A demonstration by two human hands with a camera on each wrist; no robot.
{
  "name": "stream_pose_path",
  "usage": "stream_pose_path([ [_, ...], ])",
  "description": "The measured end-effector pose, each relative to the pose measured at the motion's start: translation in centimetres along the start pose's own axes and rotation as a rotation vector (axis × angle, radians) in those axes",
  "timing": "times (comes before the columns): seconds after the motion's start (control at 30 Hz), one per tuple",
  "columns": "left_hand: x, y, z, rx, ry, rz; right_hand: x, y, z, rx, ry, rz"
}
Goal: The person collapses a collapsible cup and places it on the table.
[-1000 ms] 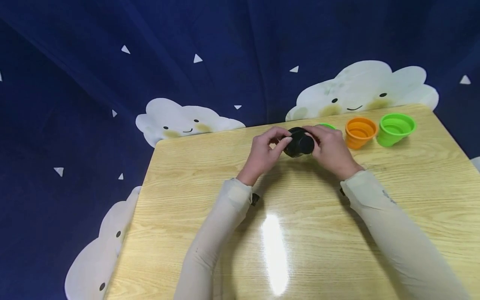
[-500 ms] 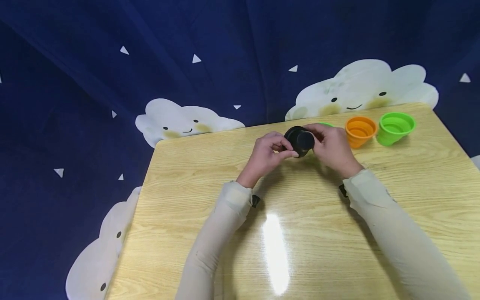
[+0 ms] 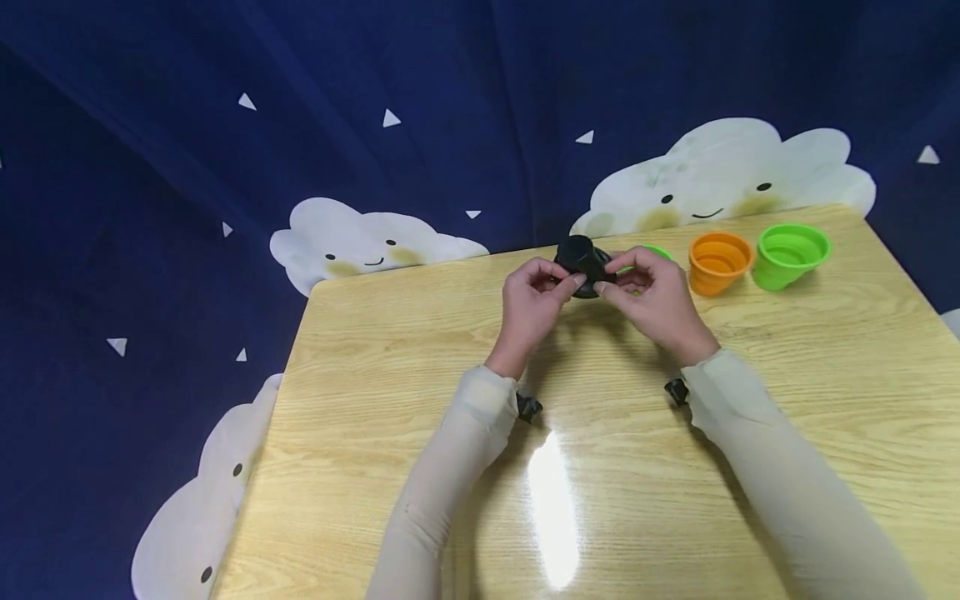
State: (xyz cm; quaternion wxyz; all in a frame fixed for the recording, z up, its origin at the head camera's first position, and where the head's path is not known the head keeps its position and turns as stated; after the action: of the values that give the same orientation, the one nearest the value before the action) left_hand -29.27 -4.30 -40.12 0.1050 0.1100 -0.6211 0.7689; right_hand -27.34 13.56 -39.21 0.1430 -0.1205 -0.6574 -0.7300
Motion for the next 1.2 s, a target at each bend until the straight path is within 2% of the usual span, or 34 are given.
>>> stream_pose_path([
  [0.13,-0.2,-0.2,0.1,-0.014,-0.015,-0.009,0.0,0.1,0.1,-0.029,-0.049,0.041],
  [0.27,-0.4,-0.5,0.2,-0.035,-0.010,-0.064,0.0,0.4,0.2,-0.036,-0.082,0.054],
  [0.3,-0.5,-1.0,0.3,-0.029,-0.008,-0.084,0.0,0.5,0.2,-0.046,-0.089,0.057],
  [0.5,-1.9,-5.1,0.7,0.083,0.014,-0.260,0.2,0.8,0.1,-0.224,-0.126,0.062],
  [0.63,-2.3,-6.2,0.5,0.128,0.026,-0.394,0.3,1.3,-0.2,-0.322,-0.144,0.072],
  [0.7,-2.4,-6.3,0.4,0.147,0.029,-0.422,0.4,1.6,-0.2,-0.349,-0.163,0.093],
  [0.8,-2.2,-5.8,0.3,0.138,0.027,-0.364,0.4,1.6,-0.1,-0.349,-0.185,0.094],
  [1.0,-0.8,-1.7,0.0,0.033,0.012,-0.133,0.3,1.1,-0.2,-0.350,-0.146,0.042],
  [1.1,-0.2,-0.2,-0.1,-0.108,0.009,-0.024,0.1,1.1,-0.2,-0.309,-0.125,0.034],
  [1.2,0.0,0.7,-0.2,-0.282,0.012,0.077,0.0,0.8,0.1,-0.139,-0.150,-0.008],
])
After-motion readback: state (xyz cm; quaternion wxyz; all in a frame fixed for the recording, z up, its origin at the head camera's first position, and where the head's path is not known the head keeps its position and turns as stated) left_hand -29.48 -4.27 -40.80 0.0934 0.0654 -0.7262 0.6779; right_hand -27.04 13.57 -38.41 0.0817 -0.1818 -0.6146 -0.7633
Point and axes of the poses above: each hand's wrist, its own x-axis towards the middle knuckle, its own z-axis out of the back of the hand, y = z × x, the point moved 8 cm from there along x, towards the middle knuckle, and after that the axes turned 5 degrees about x, right-handed, at the moved point
